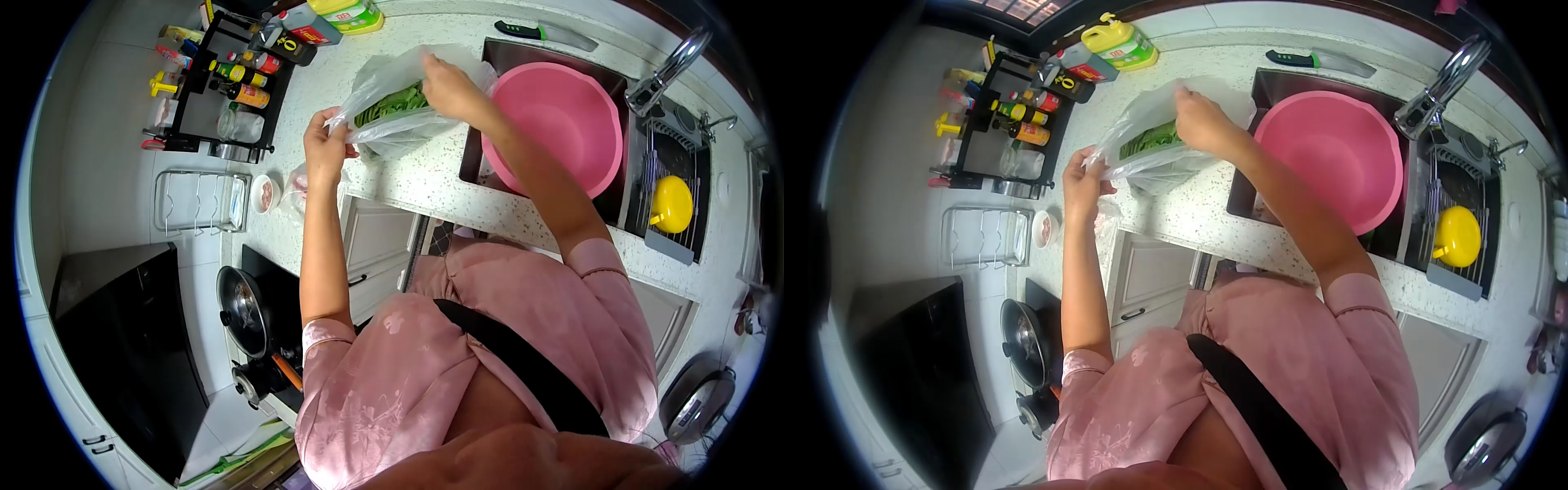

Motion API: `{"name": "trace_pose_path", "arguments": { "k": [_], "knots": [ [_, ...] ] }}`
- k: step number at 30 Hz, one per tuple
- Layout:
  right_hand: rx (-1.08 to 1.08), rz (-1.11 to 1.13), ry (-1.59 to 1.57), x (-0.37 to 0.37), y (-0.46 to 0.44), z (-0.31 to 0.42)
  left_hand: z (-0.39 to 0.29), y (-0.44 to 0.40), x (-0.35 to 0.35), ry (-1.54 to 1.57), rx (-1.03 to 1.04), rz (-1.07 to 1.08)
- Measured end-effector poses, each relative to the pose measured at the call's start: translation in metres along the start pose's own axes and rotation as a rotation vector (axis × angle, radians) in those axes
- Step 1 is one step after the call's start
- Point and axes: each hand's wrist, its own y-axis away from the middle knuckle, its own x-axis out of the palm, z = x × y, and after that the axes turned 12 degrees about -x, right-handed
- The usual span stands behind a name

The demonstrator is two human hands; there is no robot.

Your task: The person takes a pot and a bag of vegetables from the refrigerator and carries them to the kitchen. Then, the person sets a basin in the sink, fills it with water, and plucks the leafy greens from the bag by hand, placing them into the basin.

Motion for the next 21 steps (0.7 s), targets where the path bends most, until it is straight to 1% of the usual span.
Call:
{"name": "trace_pose_path", "arguments": {
  "k": [1, 3, 4, 6, 7, 8, 9, 10, 11, 13, 14, 15, 16, 17, 18, 19, 20, 21],
  "knots": [
    [-0.005, 0.000, -0.002, -0.001, -0.004, -0.001, 0.000, 0.000, -0.001, 0.000, 0.002, -0.005],
    [-0.156, 0.595, 0.081, -0.003, -0.012, 0.000, 0.001, -0.002, 0.000, -0.072, 0.081, -0.006],
    [-0.156, 0.594, 0.082, 0.001, -0.013, 0.004, 0.001, -0.002, 0.000, -0.071, 0.083, -0.005],
    [-0.281, 0.958, 0.151, 0.013, -0.017, 0.021, 0.000, -0.004, -0.003, -0.198, 0.103, -0.003],
    [-0.285, 0.953, 0.154, 0.028, -0.017, 0.017, 0.002, -0.005, -0.004, -0.198, 0.111, -0.005],
    [-0.362, 0.609, -0.014, 0.053, -0.014, 0.008, 0.006, -0.007, -0.003, -0.257, 0.185, -0.076],
    [-0.429, 0.261, -0.177, 0.063, -0.016, 0.010, 0.007, -0.007, -0.002, -0.316, 0.258, -0.145],
    [-0.404, 0.343, -0.070, 0.070, -0.033, 0.009, 0.005, -0.004, -0.001, -0.387, 0.333, -0.204],
    [-0.405, 0.335, -0.062, 0.076, -0.041, 0.010, 0.002, -0.001, 0.000, -0.384, 0.343, -0.200],
    [-0.557, 0.555, 0.209, 0.087, -0.054, 0.009, -0.004, 0.001, 0.000, -0.394, 0.362, -0.202],
    [-0.648, 0.603, 0.300, 0.078, -0.048, 0.024, 0.001, -0.004, -0.002, -0.332, 0.286, -0.100],
    [-0.437, 0.308, 0.017, 0.095, -0.047, 0.030, 0.003, -0.007, -0.001, -0.326, 0.292, -0.095],
    [-0.401, 0.396, 0.148, 0.102, -0.051, 0.027, 0.006, -0.009, 0.001, -0.255, 0.307, -0.011],
    [-0.364, 0.485, 0.280, 0.094, -0.054, 0.038, 0.009, -0.011, 0.002, -0.182, 0.320, 0.072],
    [-0.363, 0.492, 0.290, 0.095, -0.056, 0.034, 0.008, -0.011, -0.001, -0.181, 0.231, 0.156],
    [-0.304, 0.511, 0.184, 0.094, -0.057, 0.028, 0.014, -0.017, -0.006, -0.167, 0.230, 0.156],
    [-0.245, 0.532, 0.077, 0.092, -0.055, 0.021, 0.024, -0.025, -0.013, -0.077, 0.295, 0.219],
    [-0.250, 0.547, 0.086, 0.091, -0.050, 0.010, 0.032, -0.031, -0.019, 0.016, 0.360, 0.277]
  ]
}}
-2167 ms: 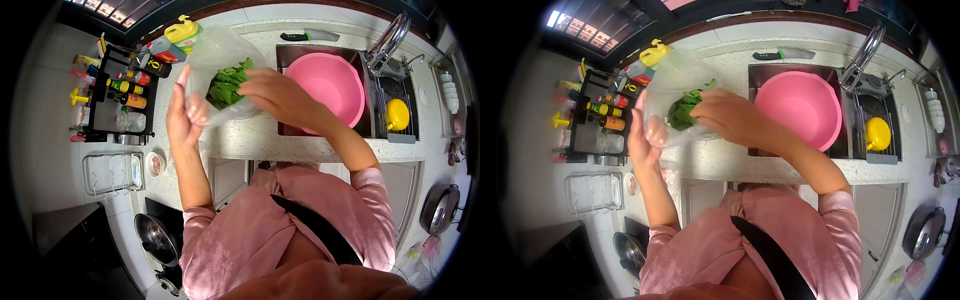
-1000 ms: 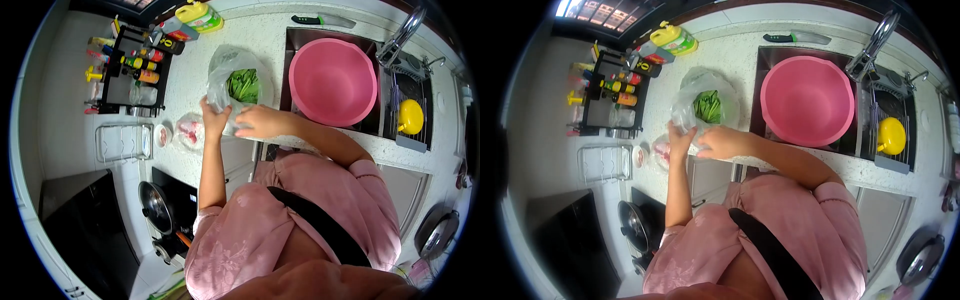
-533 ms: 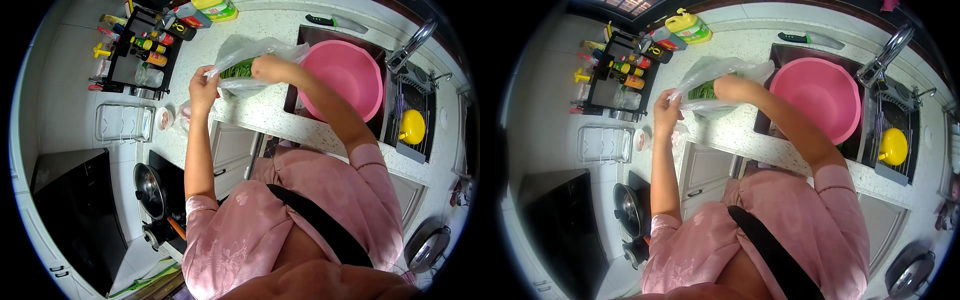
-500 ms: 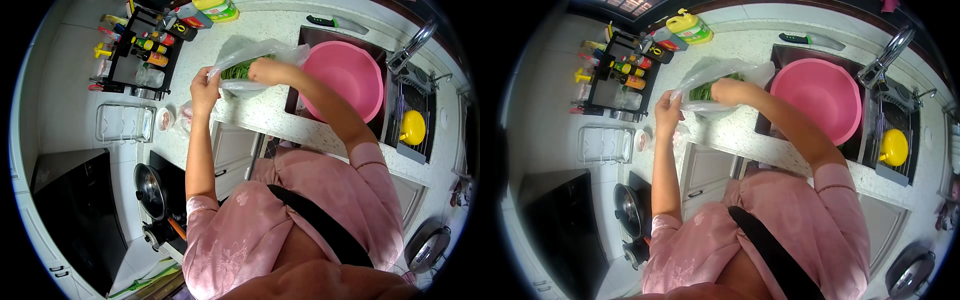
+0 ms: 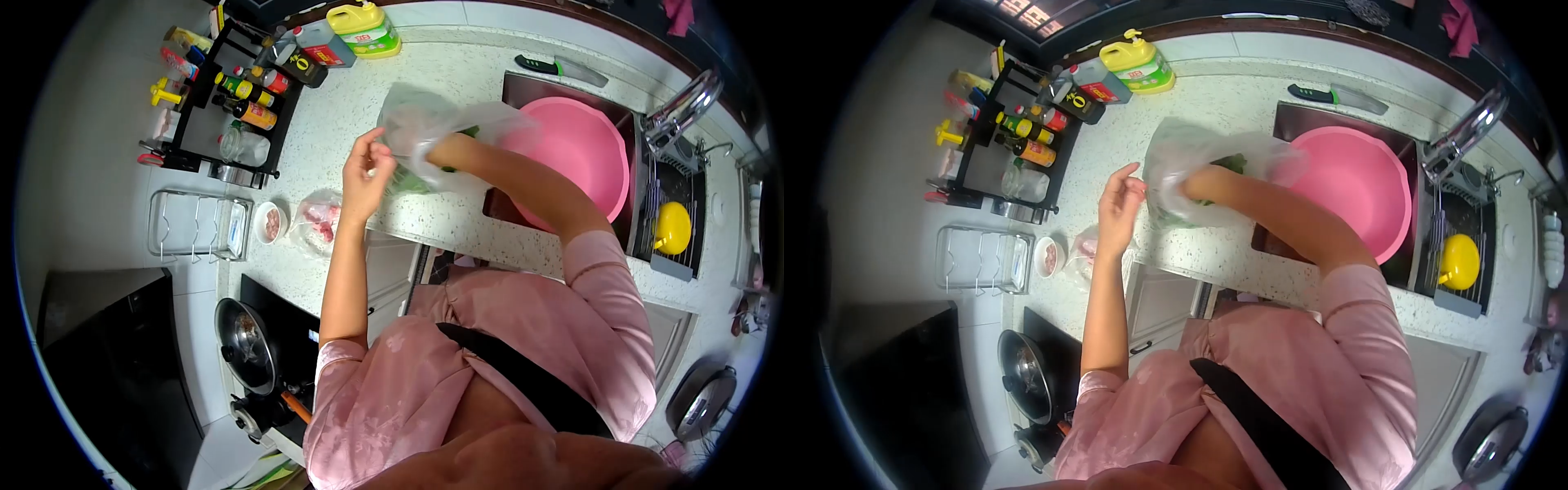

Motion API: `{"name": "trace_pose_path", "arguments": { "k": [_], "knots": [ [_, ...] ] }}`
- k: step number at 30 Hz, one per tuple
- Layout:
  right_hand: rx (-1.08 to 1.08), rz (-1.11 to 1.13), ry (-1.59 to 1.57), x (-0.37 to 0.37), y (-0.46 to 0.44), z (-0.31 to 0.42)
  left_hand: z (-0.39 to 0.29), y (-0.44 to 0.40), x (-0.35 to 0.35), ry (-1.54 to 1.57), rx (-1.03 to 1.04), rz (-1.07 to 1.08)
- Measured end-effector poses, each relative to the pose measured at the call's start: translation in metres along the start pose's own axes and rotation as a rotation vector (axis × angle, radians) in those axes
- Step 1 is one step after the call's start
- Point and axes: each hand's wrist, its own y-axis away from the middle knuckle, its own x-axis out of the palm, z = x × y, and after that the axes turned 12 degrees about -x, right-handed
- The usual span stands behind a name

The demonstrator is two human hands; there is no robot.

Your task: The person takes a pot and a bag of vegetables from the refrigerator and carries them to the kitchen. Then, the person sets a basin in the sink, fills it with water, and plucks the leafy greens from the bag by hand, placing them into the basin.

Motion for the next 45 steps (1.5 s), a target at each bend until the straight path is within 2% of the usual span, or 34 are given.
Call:
{"name": "trace_pose_path", "arguments": {
  "k": [2, 3, 4, 6, 8, 10, 11, 17, 20, 22, 23, 24, 25, 26, 28, 30, 32, 34, 36, 38, 40, 43, 45],
  "knots": [
    [-0.152, -0.140, 0.071, 0.008, 0.020, -0.021, 0.022, -0.004, -0.010, 0.138, -0.069, -0.073],
    [-0.205, -0.181, 0.096, 0.013, 0.029, -0.031, 0.051, -0.009, -0.013, 0.031, -0.239, -0.221],
    [-0.182, -0.209, -0.059, 0.020, 0.040, -0.044, 0.083, -0.013, -0.015, -0.074, -0.413, -0.368],
    [-0.122, -0.263, -0.368, 0.032, 0.060, -0.064, 0.146, -0.022, -0.002, -0.078, -0.429, -0.375],
    [-0.081, -0.288, -0.518, 0.035, 0.062, -0.059, 0.150, -0.025, 0.012, 0.029, -0.453, -0.346],
    [-0.046, -0.323, -0.576, 0.040, 0.057, -0.054, 0.165, -0.038, 0.018, -0.259, -0.440, -0.399],
    [-0.029, -0.345, -0.569, 0.042, 0.054, -0.050, 0.147, -0.035, 0.019, -0.262, -0.457, -0.412],
    [0.157, -0.421, -0.273, 0.029, 0.086, -0.045, 0.159, -0.029, 0.018, -0.197, -0.379, -0.410],
    [0.267, -0.306, -0.031, 0.002, 0.125, -0.042, 0.154, -0.025, 0.017, -0.168, -0.340, -0.417],
    [-0.004, -0.124, 0.272, -0.008, 0.147, -0.045, 0.149, -0.021, 0.015, -0.163, -0.333, -0.389],
    [0.013, -0.127, 0.279, -0.014, 0.152, -0.037, 0.147, -0.020, 0.014, -0.156, -0.344, -0.411],
    [0.163, -0.283, 0.024, -0.022, 0.153, -0.023, 0.145, -0.020, 0.014, -0.149, -0.354, -0.431],
    [0.309, -0.442, -0.233, -0.027, 0.158, -0.015, 0.144, -0.020, 0.015, -0.276, -0.315, -0.486],
    [0.325, -0.457, -0.225, -0.029, 0.165, -0.015, 0.136, -0.018, 0.016, -0.357, -0.196, -0.536],
    [0.248, -0.676, -0.413, -0.033, 0.180, -0.025, 0.100, -0.013, 0.023, -0.358, -0.024, -0.593],
    [0.191, -0.746, -0.448, -0.044, 0.199, -0.025, 0.053, -0.007, 0.033, -0.315, 0.051, -0.539],
    [0.577, -0.732, -0.738, -0.072, 0.213, -0.007, 0.009, -0.001, 0.045, -0.273, 0.130, -0.485],
    [0.525, -0.826, -0.815, -0.070, 0.238, -0.021, -0.030, 0.007, 0.062, -0.223, 0.217, -0.378],
    [0.428, -0.994, -1.070, -0.080, 0.252, -0.011, -0.056, 0.014, 0.085, -0.204, 0.313, -0.335],
    [0.415, -0.974, -1.077, -0.087, 0.273, -0.011, -0.074, 0.019, 0.110, -0.103, 0.311, -0.032],
    [0.398, -0.949, -1.085, -0.090, 0.291, -0.013, -0.089, 0.017, 0.147, -0.096, 0.340, 0.057],
    [0.375, -0.923, -1.172, -0.092, 0.313, -0.014, -0.095, 0.004, 0.203, -0.041, 0.278, 0.210],
    [0.408, -0.906, -1.181, -0.097, 0.322, -0.007, -0.086, -0.015, 0.242, 0.077, 0.057, 0.301]
  ]
}}
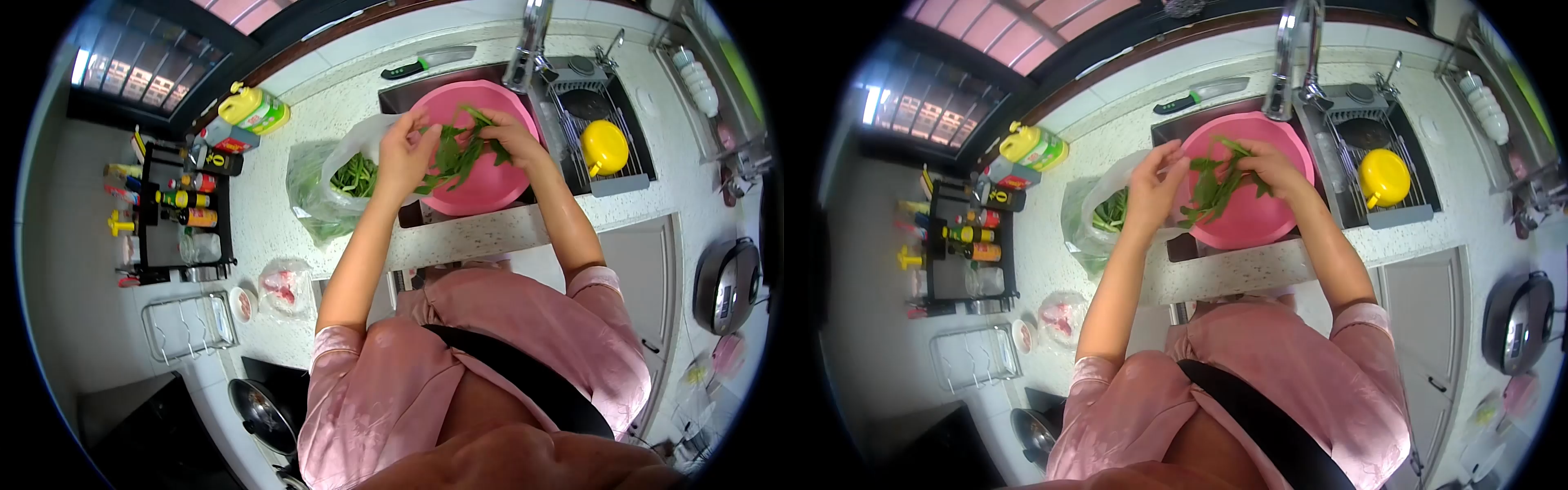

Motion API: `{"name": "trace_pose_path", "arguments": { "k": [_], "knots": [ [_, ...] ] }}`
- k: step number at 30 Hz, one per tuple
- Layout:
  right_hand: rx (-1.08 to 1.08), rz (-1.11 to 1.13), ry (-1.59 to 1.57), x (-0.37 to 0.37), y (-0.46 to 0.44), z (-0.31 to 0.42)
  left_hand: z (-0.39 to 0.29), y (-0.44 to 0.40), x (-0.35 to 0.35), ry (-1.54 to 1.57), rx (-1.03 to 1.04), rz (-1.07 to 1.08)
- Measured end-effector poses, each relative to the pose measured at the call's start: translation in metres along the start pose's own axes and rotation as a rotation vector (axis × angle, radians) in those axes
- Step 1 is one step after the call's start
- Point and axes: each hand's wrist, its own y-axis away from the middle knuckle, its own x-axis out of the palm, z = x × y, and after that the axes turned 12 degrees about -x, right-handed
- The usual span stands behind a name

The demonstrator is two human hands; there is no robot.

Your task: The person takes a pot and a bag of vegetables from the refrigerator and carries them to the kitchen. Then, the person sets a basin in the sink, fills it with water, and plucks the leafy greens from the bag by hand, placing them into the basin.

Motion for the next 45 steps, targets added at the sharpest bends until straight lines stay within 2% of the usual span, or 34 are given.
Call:
{"name": "trace_pose_path", "arguments": {
  "k": [4, 7, 11, 13, 17, 19, 23, 27, 29, 30, 32, 35, 37, 39, 41, 43, 45],
  "knots": [
    [0.016, 0.078, -0.004, -0.024, 0.003, -0.014, 0.037, -0.051, 0.043, -0.033, -0.076, 0.108],
    [0.028, 0.043, 0.012, -0.039, 0.003, -0.025, 0.047, -0.065, 0.056, 0.018, -0.212, 0.236],
    [0.011, 0.075, -0.064, -0.058, 0.010, -0.036, 0.051, -0.073, 0.070, 0.155, -0.213, 0.193],
    [0.013, 0.036, 0.140, -0.067, 0.015, -0.039, 0.054, -0.080, 0.068, 0.308, -0.243, 0.126],
    [0.006, -0.039, 0.168, -0.105, 0.015, -0.067, 0.040, -0.086, 0.060, 0.477, -0.187, -0.053],
    [-0.006, -0.159, 0.072, -0.119, 0.014, -0.069, 0.033, -0.083, 0.054, 0.461, -0.177, -0.052],
    [-0.075, -0.164, 0.100, -0.128, 0.011, -0.058, 0.043, -0.079, 0.050, 0.451, -0.188, 0.028],
    [-0.107, -0.106, 0.193, -0.115, 0.004, -0.041, 0.045, -0.053, 0.070, 0.378, -0.398, 0.139],
    [-0.097, -0.065, 0.266, -0.105, 0.000, -0.037, 0.055, -0.050, 0.077, 0.069, -0.399, 0.264],
    [-0.132, -0.030, 0.307, -0.101, -0.003, -0.040, 0.058, -0.048, 0.083, 0.070, -0.396, 0.260],
    [-0.169, 0.006, 0.351, -0.088, -0.006, -0.045, 0.061, -0.042, 0.096, -0.142, -0.362, 0.332],
    [-0.186, -0.022, 0.423, -0.067, -0.008, -0.038, 0.067, -0.041, 0.108, -0.132, -0.273, 0.318],
    [-0.088, -0.031, 0.407, -0.062, -0.008, -0.028, 0.073, -0.045, 0.110, -0.119, -0.264, 0.291],
    [-0.101, -0.022, 0.413, -0.067, -0.010, -0.017, 0.073, -0.043, 0.109, -0.094, -0.244, 0.212],
    [-0.119, 0.096, 1.327, -0.092, -0.030, -0.009, 0.073, -0.043, 0.106, -0.014, -0.311, 0.183],
    [-0.804, -0.337, 1.486, -0.126, -0.046, -0.017, 0.072, -0.044, 0.103, 0.068, -0.382, 0.149],
    [-1.029, -0.316, 1.931, -0.166, -0.058, 0.001, 0.070, -0.042, 0.102, 0.182, -0.459, 0.122]
  ]
}}
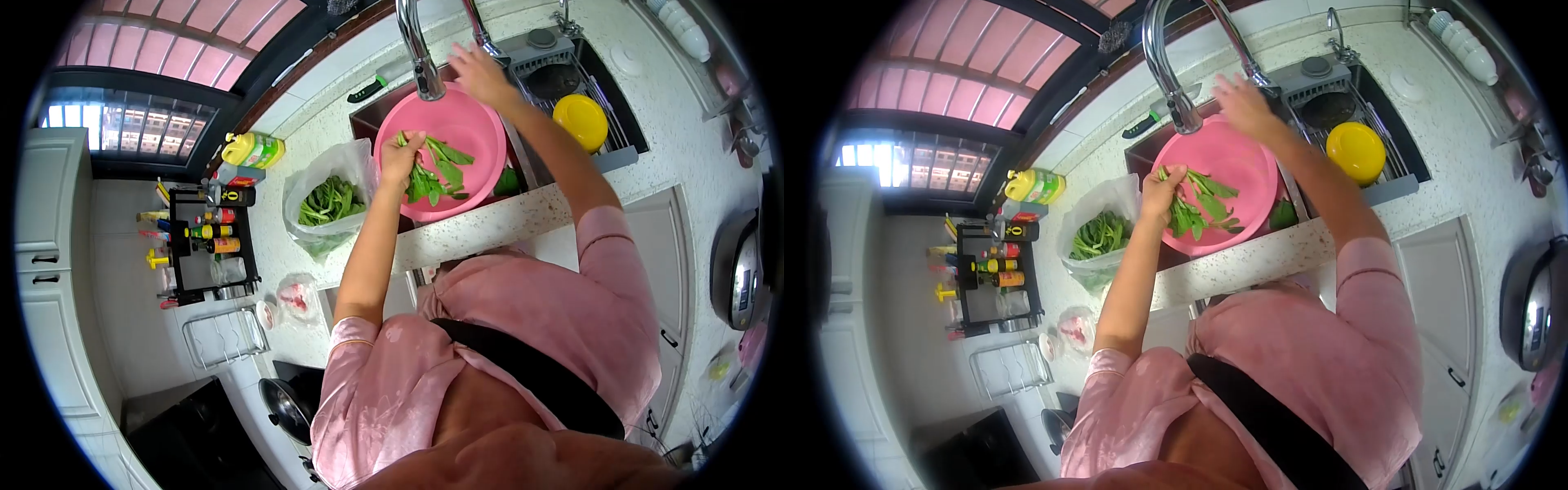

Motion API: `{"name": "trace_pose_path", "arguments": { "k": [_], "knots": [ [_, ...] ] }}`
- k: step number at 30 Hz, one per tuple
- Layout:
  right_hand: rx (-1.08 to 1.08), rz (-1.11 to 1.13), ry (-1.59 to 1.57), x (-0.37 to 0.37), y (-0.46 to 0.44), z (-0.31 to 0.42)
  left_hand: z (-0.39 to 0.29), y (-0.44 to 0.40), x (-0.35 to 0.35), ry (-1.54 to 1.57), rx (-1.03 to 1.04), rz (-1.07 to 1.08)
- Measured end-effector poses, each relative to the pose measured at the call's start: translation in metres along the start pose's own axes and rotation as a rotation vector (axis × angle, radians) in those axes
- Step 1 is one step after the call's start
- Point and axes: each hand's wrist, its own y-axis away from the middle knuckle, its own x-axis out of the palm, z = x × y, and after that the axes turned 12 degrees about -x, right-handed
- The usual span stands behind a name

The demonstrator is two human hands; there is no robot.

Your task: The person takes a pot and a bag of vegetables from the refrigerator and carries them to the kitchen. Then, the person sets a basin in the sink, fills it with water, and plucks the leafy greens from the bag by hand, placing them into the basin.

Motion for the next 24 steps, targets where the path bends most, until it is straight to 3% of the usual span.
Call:
{"name": "trace_pose_path", "arguments": {
  "k": [2, 4, 8, 10, 11, 13, 17, 19, 24],
  "knots": [
    [0.087, 0.407, -0.200, 0.005, 0.018, -0.036, -0.004, 0.007, 0.003, 0.013, -0.025, -0.014],
    [0.214, 0.221, -0.286, 0.016, 0.037, -0.059, -0.010, 0.014, 0.006, 0.050, -0.039, 0.011],
    [0.377, 0.231, -0.379, -0.008, 0.053, -0.067, -0.002, 0.013, -0.002, 0.113, -0.062, 0.009],
    [0.643, 0.250, -0.382, -0.017, 0.069, -0.060, 0.001, 0.009, -0.005, 0.133, -0.041, 0.024],
    [0.638, 0.253, -0.385, -0.015, 0.078, -0.053, 0.001, 0.008, -0.007, 0.137, -0.042, 0.020],
    [0.445, 0.147, -0.079, -0.006, 0.107, -0.027, 0.004, 0.008, -0.010, 0.054, -0.040, 0.013],
    [0.261, 0.081, -0.740, -0.019, 0.081, 0.067, 0.014, -0.003, -0.012, -0.073, -0.021, 0.053],
    [0.610, 0.161, -1.434, -0.029, 0.043, 0.106, 0.015, -0.008, -0.007, -0.181, -0.005, 0.020],
    [0.639, 0.462, -1.607, -0.021, 0.027, 0.110, 0.023, -0.010, -0.022, -0.255, -0.020, 0.075]
  ]
}}
